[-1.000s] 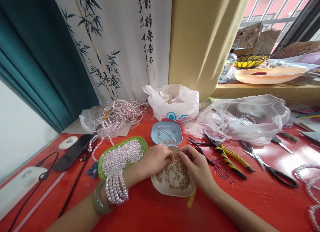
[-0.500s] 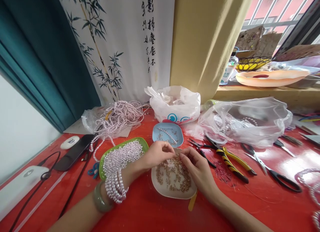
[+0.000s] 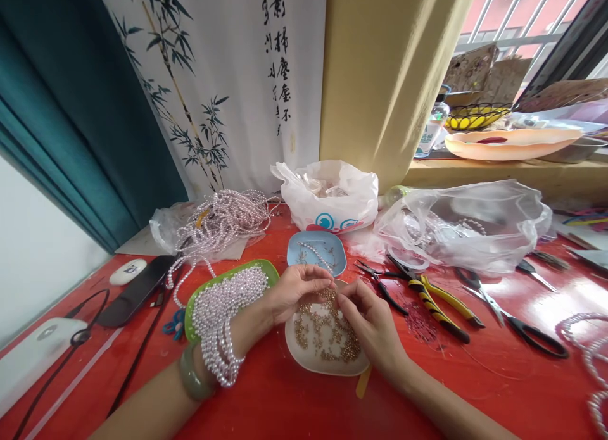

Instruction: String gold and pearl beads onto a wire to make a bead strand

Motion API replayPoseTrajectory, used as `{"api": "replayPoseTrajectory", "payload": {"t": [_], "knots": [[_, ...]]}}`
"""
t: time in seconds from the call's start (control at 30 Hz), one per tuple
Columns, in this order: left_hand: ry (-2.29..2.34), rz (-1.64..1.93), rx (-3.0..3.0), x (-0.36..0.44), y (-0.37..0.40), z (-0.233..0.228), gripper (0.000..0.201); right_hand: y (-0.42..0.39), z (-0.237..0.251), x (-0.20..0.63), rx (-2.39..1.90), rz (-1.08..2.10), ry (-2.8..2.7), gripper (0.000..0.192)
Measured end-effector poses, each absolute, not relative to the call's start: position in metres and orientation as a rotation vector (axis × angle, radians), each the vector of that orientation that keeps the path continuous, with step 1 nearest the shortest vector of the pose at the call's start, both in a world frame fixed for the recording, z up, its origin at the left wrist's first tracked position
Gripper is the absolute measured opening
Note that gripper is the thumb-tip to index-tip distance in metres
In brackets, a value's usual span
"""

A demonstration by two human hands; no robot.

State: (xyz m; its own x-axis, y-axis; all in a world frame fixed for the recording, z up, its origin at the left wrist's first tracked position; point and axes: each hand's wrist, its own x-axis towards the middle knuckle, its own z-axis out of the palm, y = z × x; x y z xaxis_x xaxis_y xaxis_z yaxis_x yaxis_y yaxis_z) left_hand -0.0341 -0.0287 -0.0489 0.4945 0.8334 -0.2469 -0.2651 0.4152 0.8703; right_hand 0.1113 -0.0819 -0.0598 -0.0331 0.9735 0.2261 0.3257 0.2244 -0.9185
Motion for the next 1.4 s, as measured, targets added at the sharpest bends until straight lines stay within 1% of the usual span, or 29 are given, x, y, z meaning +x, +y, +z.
{"api": "replayPoseTrajectory", "payload": {"t": [0.77, 1.1, 1.3, 1.4], "knots": [[0.83, 0.79, 0.919, -0.031, -0.029, -0.05, 0.022, -0.081, -0.056, 0.109, -1.317, 0.799, -1.561, 0.014], [0.84, 0.926, 1.284, -0.029, -0.032, -0.047, 0.021, -0.081, -0.057, 0.112, -1.352, 0.796, -1.583, 0.015], [0.9, 0.862, 1.403, -0.034, -0.03, -0.04, 0.014, -0.08, -0.057, 0.113, -1.325, 0.807, -1.596, 0.017], [0.936, 0.889, 1.537, -0.036, -0.03, -0.036, 0.012, -0.079, -0.057, 0.114, -1.314, 0.803, -1.621, 0.017]]}}
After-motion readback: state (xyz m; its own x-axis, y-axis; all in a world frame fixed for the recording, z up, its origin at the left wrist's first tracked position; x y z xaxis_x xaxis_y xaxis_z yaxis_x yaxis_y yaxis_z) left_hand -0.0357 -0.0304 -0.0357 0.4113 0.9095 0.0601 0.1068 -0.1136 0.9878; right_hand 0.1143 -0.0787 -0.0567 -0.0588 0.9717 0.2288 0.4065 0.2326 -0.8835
